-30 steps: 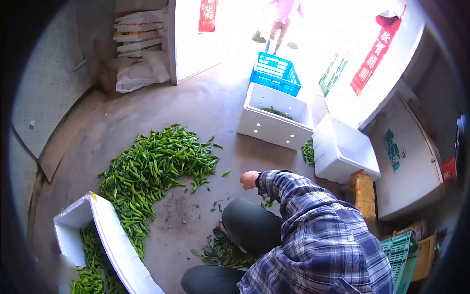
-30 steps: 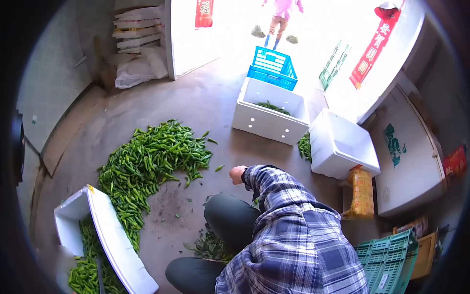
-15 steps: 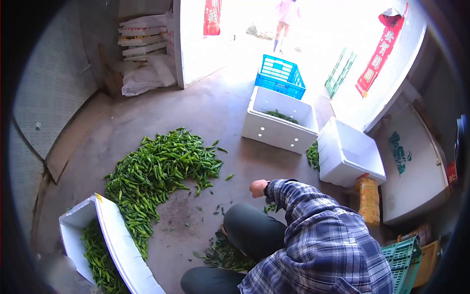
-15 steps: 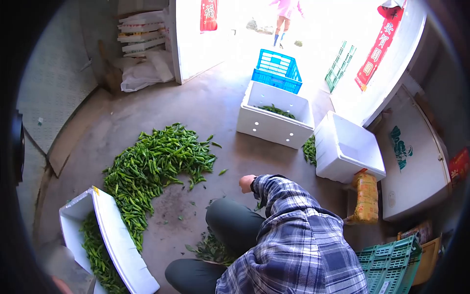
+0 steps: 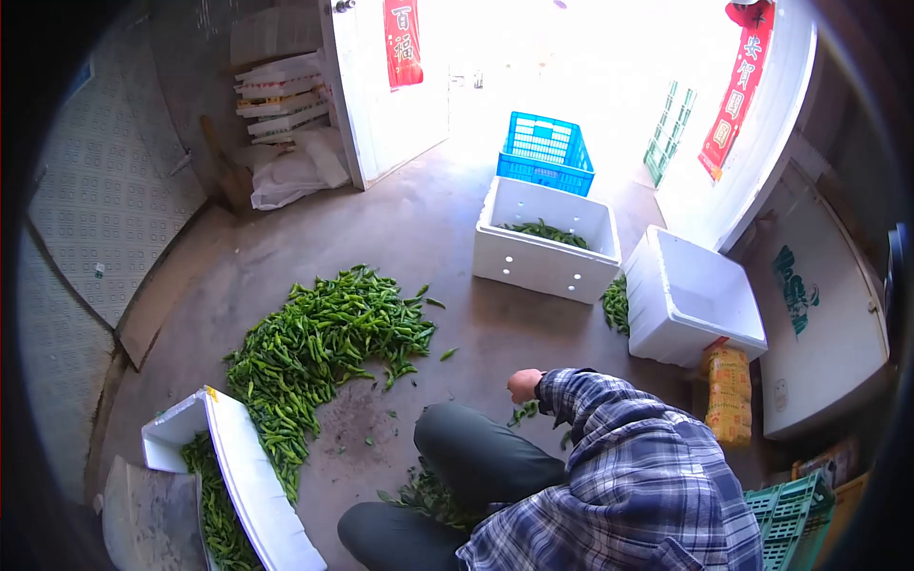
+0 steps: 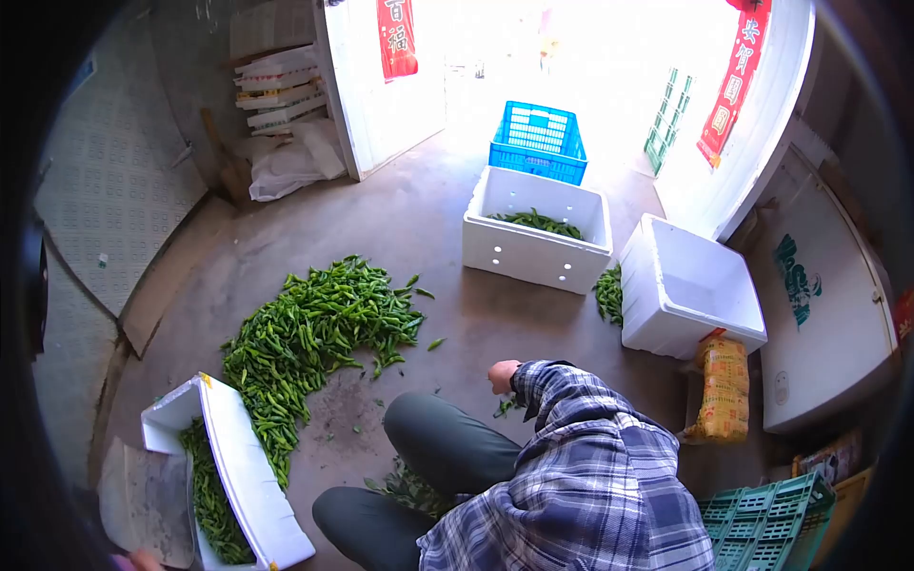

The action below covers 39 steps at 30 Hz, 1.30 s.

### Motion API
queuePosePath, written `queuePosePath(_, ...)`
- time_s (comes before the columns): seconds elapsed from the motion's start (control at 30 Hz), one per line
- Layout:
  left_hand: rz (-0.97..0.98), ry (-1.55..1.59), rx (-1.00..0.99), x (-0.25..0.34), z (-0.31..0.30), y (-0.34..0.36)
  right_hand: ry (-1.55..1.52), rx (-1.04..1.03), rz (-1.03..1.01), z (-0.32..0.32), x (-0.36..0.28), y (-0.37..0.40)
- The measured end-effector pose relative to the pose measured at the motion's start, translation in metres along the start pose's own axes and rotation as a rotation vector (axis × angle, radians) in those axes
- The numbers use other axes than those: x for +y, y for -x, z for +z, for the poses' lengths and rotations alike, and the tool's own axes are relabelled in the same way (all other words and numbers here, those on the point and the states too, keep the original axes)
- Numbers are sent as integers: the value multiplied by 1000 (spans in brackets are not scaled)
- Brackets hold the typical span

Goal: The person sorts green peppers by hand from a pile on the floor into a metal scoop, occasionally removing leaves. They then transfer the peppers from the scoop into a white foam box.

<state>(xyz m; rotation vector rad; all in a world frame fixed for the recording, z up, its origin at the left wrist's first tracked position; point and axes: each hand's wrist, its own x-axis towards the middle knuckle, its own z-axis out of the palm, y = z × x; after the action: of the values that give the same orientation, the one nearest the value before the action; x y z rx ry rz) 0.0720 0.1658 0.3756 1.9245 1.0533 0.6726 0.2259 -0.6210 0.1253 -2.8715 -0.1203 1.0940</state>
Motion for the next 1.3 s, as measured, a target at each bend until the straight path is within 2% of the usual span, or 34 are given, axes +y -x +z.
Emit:
queuePosePath(0.2, 82, 271, -120, -20, 51, 11, 12, -3, 47, 32, 21, 25)
queuePosePath(0.3, 105, 455, -326, -68, 112, -8, -11, -58, 98, 41, 21, 32)
queuePosePath(0.37, 198, 363, -154, -40, 157, 43, -48, -64, 89, 42, 17, 41)
queuePosePath(0.43, 65, 185, -274, -41, 186, 58, -86, -70, 82, 41, 13, 53)
queuePosePath(0.5, 87, 64, -294, -41, 214, 84, -68, -43, 83, 44, 10, 60)
queuePosePath(0.57, 127, 233, -301, -58, 243, 102, -62, -42, 78, 50, 11, 62)
queuePosePath(0.7, 117, 121, -385, -104, 277, 122, -81, -93, 90, 70, 18, 56)
queuePosePath(0.77, 120, 208, -313, -116, 286, 146, -72, -104, 87, 76, 21, 55)
queuePosePath(0.9, 48, 141, -356, -142, 279, 159, -40, -112, 69, 79, 20, 57)
queuePosePath(0.97, 45, -302, -414, -175, 278, 151, -33, -103, 59, 78, 18, 55)
queuePosePath(1.1, -33, -220, -369, -208, 263, 164, -84, -20, 25, 80, 18, 41)
queuePosePath(1.27, -121, -163, -353, -245, 252, 176, -53, -77, -5, 66, 3, 24)
queuePosePath(1.3, -182, -74, -361, -251, 251, 180, -22, -110, -22, 66, 1, 19)
